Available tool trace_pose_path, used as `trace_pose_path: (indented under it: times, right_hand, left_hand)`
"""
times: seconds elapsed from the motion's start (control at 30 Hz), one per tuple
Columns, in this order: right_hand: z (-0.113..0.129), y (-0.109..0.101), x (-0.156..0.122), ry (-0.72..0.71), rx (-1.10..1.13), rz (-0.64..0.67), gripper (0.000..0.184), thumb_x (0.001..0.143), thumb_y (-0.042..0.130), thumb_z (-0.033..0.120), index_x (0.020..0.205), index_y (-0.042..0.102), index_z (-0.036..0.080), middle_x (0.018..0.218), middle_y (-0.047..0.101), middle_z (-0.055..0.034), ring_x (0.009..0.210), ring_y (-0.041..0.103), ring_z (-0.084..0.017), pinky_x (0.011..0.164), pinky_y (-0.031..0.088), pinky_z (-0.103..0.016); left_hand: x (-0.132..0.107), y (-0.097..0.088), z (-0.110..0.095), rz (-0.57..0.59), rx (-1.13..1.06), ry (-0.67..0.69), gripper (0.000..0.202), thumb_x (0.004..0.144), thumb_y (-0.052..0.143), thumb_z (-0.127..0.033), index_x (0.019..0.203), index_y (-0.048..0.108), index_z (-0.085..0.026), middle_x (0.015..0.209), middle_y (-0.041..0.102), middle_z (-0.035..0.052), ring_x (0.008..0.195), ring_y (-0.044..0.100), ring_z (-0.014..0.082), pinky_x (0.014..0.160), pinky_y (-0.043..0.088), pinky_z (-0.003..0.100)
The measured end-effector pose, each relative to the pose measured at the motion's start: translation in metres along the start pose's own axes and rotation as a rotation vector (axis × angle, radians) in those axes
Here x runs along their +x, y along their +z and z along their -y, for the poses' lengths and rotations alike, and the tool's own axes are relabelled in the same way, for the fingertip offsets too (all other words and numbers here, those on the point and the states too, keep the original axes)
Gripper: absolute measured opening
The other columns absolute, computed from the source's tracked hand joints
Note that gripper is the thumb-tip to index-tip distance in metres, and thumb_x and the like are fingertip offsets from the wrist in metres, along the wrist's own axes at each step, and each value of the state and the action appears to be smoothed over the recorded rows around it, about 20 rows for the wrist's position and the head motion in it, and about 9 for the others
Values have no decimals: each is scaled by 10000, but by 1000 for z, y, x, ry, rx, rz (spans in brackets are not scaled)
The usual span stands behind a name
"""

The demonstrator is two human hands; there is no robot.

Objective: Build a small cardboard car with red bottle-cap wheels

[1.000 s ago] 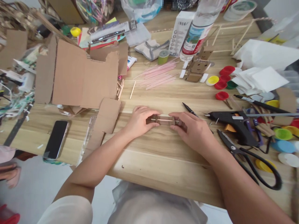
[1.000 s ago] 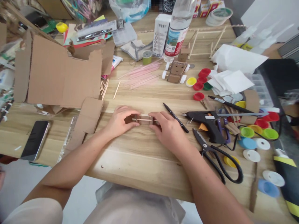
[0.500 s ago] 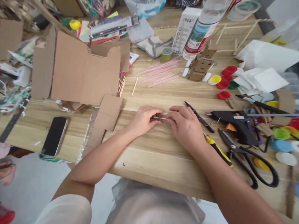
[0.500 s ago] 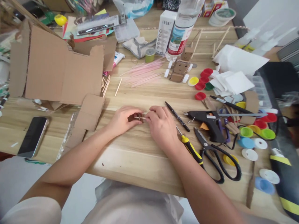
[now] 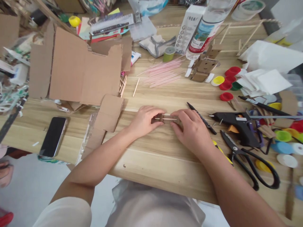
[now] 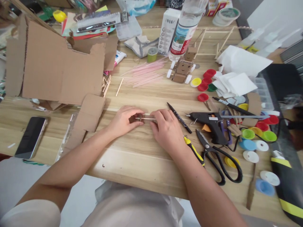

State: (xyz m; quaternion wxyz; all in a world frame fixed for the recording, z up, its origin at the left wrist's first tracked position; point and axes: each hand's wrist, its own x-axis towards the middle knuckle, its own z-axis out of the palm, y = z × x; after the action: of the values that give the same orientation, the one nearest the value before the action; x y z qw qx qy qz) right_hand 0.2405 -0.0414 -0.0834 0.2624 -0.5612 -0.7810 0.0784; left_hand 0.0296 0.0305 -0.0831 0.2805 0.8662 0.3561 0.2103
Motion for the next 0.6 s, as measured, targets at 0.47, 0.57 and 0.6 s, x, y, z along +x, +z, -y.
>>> trace_pose_path:
  times: [0.47, 0.57, 0.6]
  right_hand:
    - [-12, -18, 0, 63, 217, 104, 365, 849, 638, 132, 1183, 702, 265, 1088, 798, -82, 936, 775, -292, 823, 637, -456]
    - [-12, -14, 0, 99, 212, 80, 315, 839, 653, 133, 1116, 733, 261, 1045, 810, -81, 906, 782, -296, 807, 639, -456]
    - [-12, -13, 0, 107, 211, 72, 305, 842, 661, 138, 1113, 737, 257, 1035, 812, -81, 888, 782, -293, 796, 640, -452]
  left_hand:
    - [0, -5, 5, 23, 22, 18, 353, 849, 859, -273, 1186, 757, -250, 1042, 811, 60, 953, 736, 255, 946, 530, 449]
    - [1, -4, 4, 6, 16, 6, 321, 834, 874, -259, 1138, 774, -246, 1014, 814, 54, 943, 738, 252, 937, 535, 443]
    - [1, -3, 4, 0, 14, 4, 309, 829, 879, -256, 1120, 778, -243, 1010, 816, 53, 944, 740, 251, 935, 537, 441]
